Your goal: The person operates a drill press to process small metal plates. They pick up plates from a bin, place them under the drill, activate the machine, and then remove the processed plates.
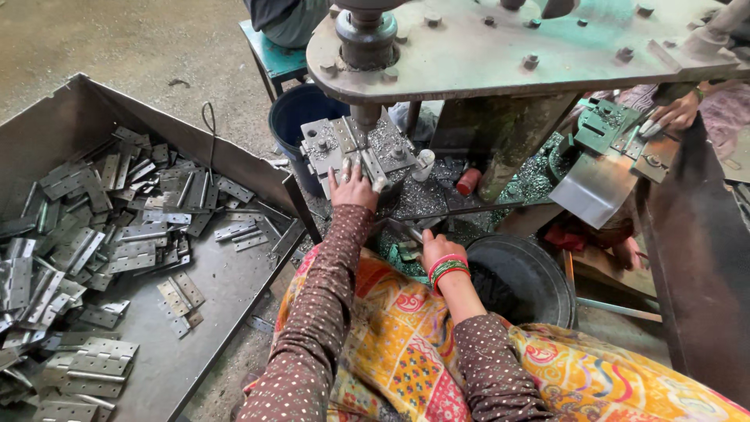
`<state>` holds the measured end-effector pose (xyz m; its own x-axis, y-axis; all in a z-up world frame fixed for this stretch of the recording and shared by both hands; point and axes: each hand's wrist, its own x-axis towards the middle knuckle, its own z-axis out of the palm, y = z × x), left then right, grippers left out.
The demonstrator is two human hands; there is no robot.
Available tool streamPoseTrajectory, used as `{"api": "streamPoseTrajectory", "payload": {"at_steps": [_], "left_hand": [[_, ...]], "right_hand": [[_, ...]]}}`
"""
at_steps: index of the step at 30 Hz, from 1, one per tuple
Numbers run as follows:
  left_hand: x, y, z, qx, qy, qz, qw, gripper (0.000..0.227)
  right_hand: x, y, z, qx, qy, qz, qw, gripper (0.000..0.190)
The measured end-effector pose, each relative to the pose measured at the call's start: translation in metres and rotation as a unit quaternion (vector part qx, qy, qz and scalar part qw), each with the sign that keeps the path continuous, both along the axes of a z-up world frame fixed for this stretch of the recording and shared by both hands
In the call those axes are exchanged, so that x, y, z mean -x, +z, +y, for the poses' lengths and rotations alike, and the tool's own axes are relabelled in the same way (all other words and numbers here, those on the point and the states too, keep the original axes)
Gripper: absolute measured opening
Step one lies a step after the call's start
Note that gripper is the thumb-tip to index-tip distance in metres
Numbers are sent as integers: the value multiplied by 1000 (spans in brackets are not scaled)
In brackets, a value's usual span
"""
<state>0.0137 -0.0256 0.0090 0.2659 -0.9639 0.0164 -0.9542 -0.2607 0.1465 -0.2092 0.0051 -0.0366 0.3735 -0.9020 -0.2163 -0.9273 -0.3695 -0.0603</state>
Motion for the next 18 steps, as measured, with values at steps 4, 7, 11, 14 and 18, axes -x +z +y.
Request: {"api": "streamPoseTrajectory", "payload": {"at_steps": [4, 7, 11, 14, 18], "left_hand": [[-7, 0, -1, 5, 10, 21, 1000, 48], [-4, -1, -4, 24, 11, 2, 1000, 46], [-5, -1, -4, -27, 10, -19, 999, 42], [-5, 2, -5, 8, 8, -4, 1000, 44], [0, 1, -5, 17, 16, -13, 1000, 39]], "right_hand": [[-4, 17, 7, -18, -7, 1, 1000, 42], [-5, 31, 10, -17, -6, -5, 1000, 48], [-4, 18, 10, -30, -10, 6, 999, 50], [-1, -13, -2, -58, -25, 43, 997, 42], [0, -54, -10, -143, -80, 46, 985, 36]]}}
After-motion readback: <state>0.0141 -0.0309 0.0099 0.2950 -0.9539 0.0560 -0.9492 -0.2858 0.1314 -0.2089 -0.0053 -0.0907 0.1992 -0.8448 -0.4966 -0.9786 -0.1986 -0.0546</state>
